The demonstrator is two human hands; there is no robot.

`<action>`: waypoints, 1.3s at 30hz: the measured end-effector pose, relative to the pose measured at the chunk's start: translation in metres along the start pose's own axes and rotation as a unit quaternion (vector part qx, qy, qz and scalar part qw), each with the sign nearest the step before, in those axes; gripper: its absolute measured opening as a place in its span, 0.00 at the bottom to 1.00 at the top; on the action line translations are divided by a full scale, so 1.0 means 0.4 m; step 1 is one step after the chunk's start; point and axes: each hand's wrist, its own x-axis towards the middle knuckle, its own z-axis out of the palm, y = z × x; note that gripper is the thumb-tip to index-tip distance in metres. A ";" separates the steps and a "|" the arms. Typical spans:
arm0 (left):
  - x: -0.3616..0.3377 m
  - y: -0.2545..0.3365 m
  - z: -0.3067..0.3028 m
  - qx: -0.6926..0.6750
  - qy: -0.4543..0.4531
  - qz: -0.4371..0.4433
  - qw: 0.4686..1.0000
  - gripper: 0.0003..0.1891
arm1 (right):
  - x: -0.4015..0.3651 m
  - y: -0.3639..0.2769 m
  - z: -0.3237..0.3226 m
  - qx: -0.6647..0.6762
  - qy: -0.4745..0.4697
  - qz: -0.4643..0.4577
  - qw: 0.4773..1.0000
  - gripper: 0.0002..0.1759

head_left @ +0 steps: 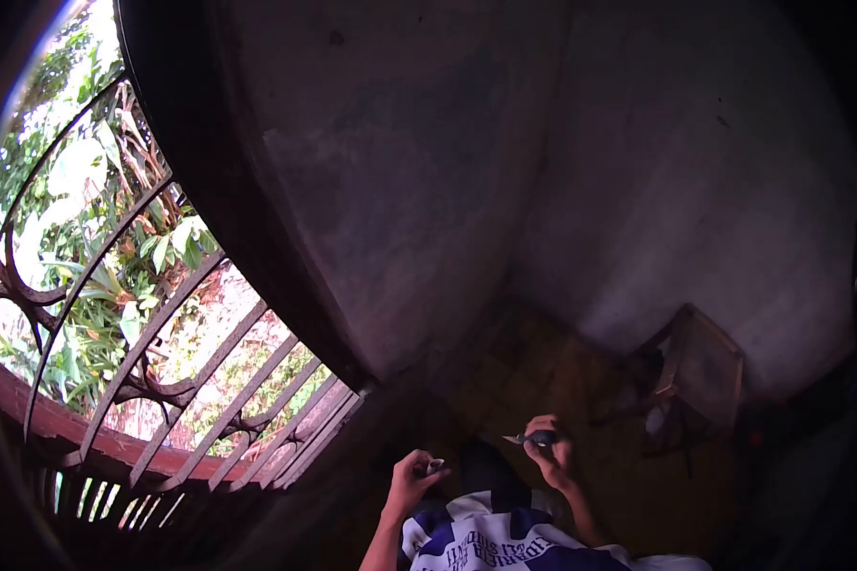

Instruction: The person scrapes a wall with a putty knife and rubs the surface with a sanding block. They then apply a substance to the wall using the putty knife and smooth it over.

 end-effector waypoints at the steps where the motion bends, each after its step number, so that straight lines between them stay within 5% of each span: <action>1: -0.005 -0.011 0.011 0.004 -0.005 -0.009 1.000 0.15 | 0.011 0.007 0.003 0.080 -0.023 0.026 0.996 0.07; 5: -0.006 -0.025 0.033 0.038 -0.036 -0.051 0.997 0.14 | 0.073 0.088 -0.015 0.155 -0.097 0.043 0.982 0.11; 6: -0.004 -0.024 0.037 0.049 -0.045 -0.063 0.996 0.14 | 0.107 0.086 -0.004 0.206 -0.087 0.017 0.975 0.18; 10: 0.035 -0.005 0.062 0.055 0.026 -0.073 0.995 0.15 | 0.310 0.162 0.011 0.276 -0.156 -0.134 0.939 0.17; 13: 0.084 0.028 0.089 0.049 0.114 -0.118 0.985 0.15 | 0.440 0.233 0.046 0.236 -0.114 -0.157 0.952 0.14; 15: 0.123 0.027 0.129 0.061 0.191 -0.101 0.974 0.14 | 0.580 0.170 0.089 0.133 -0.125 -0.326 0.928 0.12; 16: 0.136 0.032 0.150 0.063 0.225 -0.099 0.967 0.14 | 0.619 0.145 0.095 0.101 -0.139 -0.327 0.929 0.13; 23: 0.222 0.020 0.366 0.042 0.361 -0.132 0.922 0.14 | 0.880 0.085 0.105 0.202 -0.303 -0.512 0.778 0.16; 24: 0.226 0.026 0.393 0.049 0.371 -0.142 0.916 0.14 | 0.910 0.123 0.130 0.220 -0.259 -0.529 0.777 0.14; 27: 0.224 0.006 0.488 -0.024 0.429 -0.184 0.884 0.13 | 0.968 0.167 0.158 0.211 -0.281 -0.506 0.788 0.12; 30: 0.218 0.041 0.554 -0.032 0.458 -0.198 0.866 0.12 | 0.957 0.115 0.108 0.245 -0.361 -0.540 0.720 0.12; 32: 0.213 0.056 0.570 -0.026 0.472 -0.215 0.855 0.12 | 0.970 0.132 0.110 0.298 -0.441 -0.324 0.782 0.13; 37: 0.183 0.079 0.610 -0.018 0.522 -0.216 0.825 0.13 | 0.984 0.253 0.230 0.135 -0.185 -0.434 0.871 0.14; 39: 0.156 0.082 0.635 -0.006 0.547 -0.220 0.808 0.12 | 0.939 0.269 0.205 0.175 -0.281 -0.413 0.849 0.11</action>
